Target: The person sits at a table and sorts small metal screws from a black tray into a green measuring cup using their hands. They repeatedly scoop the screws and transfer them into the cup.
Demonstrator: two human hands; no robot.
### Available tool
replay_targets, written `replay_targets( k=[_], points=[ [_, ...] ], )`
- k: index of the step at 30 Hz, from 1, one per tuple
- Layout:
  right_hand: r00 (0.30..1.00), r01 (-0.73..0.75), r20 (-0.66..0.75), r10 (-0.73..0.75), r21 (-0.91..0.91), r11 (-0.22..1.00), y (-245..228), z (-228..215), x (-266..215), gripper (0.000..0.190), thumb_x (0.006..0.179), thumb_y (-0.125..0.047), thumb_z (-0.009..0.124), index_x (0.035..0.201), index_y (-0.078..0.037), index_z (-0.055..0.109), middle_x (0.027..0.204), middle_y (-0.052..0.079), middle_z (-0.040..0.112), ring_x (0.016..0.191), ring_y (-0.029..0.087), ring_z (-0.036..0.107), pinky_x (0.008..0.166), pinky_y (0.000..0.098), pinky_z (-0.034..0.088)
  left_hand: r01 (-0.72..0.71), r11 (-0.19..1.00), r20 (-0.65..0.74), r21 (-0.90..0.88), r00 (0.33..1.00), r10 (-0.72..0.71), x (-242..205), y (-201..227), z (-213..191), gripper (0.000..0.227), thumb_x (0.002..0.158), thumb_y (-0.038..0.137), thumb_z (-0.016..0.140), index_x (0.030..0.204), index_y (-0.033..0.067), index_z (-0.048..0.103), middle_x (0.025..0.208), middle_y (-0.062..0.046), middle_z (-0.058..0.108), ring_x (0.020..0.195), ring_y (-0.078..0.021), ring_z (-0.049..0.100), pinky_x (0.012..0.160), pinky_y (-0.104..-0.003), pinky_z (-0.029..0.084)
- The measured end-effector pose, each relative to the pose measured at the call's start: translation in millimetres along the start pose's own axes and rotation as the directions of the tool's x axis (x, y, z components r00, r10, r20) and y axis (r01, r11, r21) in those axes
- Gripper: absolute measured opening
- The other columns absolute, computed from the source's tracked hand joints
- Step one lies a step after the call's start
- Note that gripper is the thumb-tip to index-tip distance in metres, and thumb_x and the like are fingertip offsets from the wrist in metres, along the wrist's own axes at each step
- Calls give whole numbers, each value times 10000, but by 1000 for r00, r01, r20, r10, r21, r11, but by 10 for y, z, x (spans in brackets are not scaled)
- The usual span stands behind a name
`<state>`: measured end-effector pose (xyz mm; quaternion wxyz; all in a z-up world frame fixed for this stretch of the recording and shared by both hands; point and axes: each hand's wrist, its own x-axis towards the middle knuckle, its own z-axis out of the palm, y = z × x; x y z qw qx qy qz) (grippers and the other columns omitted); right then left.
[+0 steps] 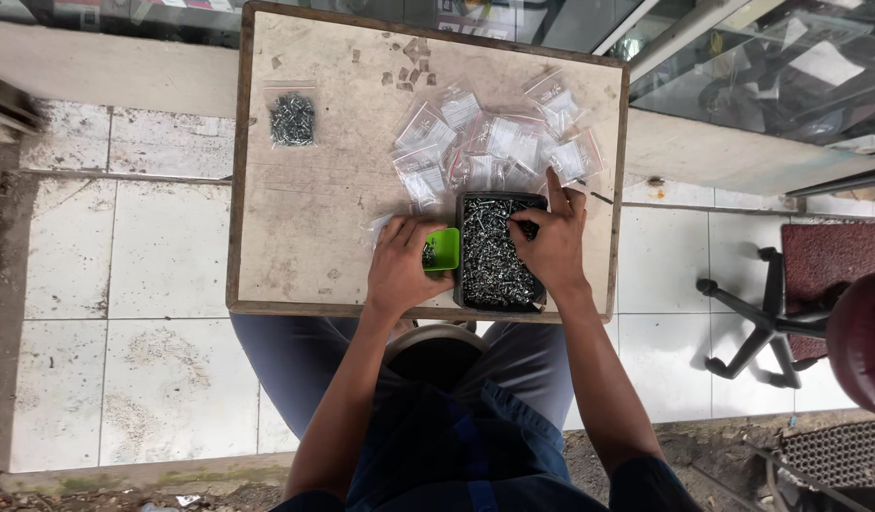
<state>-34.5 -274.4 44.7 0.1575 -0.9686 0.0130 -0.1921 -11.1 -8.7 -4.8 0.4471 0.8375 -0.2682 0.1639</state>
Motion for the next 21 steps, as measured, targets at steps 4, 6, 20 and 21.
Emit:
replay_targets(
  k=[4,6,20,21],
  points=[
    [999,43,20,-43,20,999,-35,-116,-15,196,741,-125,922,913,-198,862,1608,135,577,1255,386,536,987,464,460,1,1000,-9,-7,1000,-1,17,-13,-13,769,515,282,857,1263,193,707,1130,-20,724,1106,-281,649,898,-453,539],
    [993,121,-14,-121,-3,993,-164,-261,-57,218,785,-76,919,969,-168,847,1611,97,540,1225,334,523,981,455,472,-30,999,-6,-24,1000,30,49,36,-75,712,587,241,828,1279,157,687,1113,-60,708,1093,-304,641,869,-464,538],
    [925,261,265,-271,74,963,-486,-416,-408,91,970,-150,839,1056,-177,823,986,-38,733,1073,189,567,866,363,468,-1,1000,-19,-28,1000,1,62,49,-65,705,555,237,832,1245,180,702,1123,-32,711,1099,-289,641,868,-439,523],
    [921,287,258,-291,53,956,-478,-405,-409,46,980,-155,833,1016,-183,826,977,-47,729,1074,182,569,865,358,469,-3,1000,-23,-20,1000,3,64,54,-68,705,554,239,833,1245,182,703,1128,-33,713,1097,-289,642,868,-437,523]
  ],
)
